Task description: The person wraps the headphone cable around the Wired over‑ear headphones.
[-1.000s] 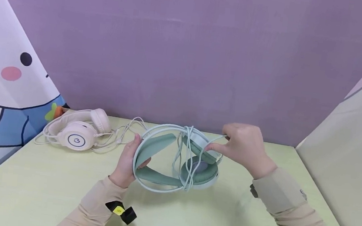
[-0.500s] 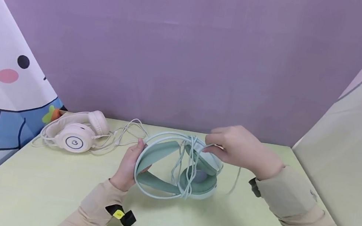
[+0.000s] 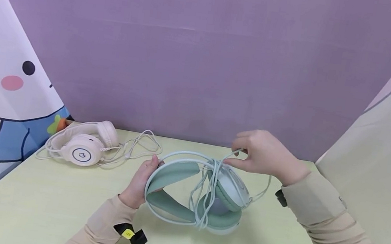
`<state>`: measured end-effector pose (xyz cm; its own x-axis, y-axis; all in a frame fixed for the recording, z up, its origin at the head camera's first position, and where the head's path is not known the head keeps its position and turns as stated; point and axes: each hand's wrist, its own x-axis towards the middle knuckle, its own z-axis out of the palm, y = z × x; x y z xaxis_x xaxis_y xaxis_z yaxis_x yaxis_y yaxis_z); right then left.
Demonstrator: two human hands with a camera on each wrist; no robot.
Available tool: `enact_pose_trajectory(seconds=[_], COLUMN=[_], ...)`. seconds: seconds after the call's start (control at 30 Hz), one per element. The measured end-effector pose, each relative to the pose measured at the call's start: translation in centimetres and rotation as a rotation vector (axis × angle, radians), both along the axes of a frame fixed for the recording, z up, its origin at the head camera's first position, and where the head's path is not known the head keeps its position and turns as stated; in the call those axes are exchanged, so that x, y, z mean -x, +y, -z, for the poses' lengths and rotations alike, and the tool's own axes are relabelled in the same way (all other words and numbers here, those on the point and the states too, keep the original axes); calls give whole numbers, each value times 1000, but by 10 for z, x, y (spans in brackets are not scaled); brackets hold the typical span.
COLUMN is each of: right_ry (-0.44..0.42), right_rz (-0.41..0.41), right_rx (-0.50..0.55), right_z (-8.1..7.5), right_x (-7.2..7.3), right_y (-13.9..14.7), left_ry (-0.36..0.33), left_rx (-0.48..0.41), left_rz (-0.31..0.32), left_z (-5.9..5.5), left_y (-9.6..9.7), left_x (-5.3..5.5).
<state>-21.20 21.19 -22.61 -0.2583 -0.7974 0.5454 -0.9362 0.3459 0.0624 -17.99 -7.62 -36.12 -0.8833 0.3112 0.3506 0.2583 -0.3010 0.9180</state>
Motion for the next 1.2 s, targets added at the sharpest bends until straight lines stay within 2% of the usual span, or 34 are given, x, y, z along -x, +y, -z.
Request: enact_pose_trajectory(seconds=[0.13, 0.27, 0.4, 0.47, 0.63, 0.73, 0.87, 0.97, 1.2], right_ry=[-165, -308, -406, -463, -608, -656, -729, -780, -844], right_rz=[-11, 14, 59, 85, 126, 111, 87, 103, 161], right_rx=[-7, -19, -32, -29, -20, -31, -53, -54, -28], right_z=[0, -1, -1, -1, 7, 10, 10, 12, 21], right_x=[1, 2, 4, 5, 7, 7, 6, 5, 7], right_y=[2, 1, -2, -3, -2, -4, -8, -9, -3], left_ry=[-17, 13, 62, 73, 66, 66, 83, 86, 63], left_rx=[-12, -66, -125, -140, -125, -116, -159, -190, -214], left_rz=[33, 134, 225, 239, 228, 239, 290, 324, 350], left_z=[-2, -4, -7, -7, -6, -5, -4, -3, -2], left_y=[0, -1, -3, -3, -3, -3, -4, -3, -2], left_x=[-3, -5, -5, -5, -5, -5, -4, -3, -2])
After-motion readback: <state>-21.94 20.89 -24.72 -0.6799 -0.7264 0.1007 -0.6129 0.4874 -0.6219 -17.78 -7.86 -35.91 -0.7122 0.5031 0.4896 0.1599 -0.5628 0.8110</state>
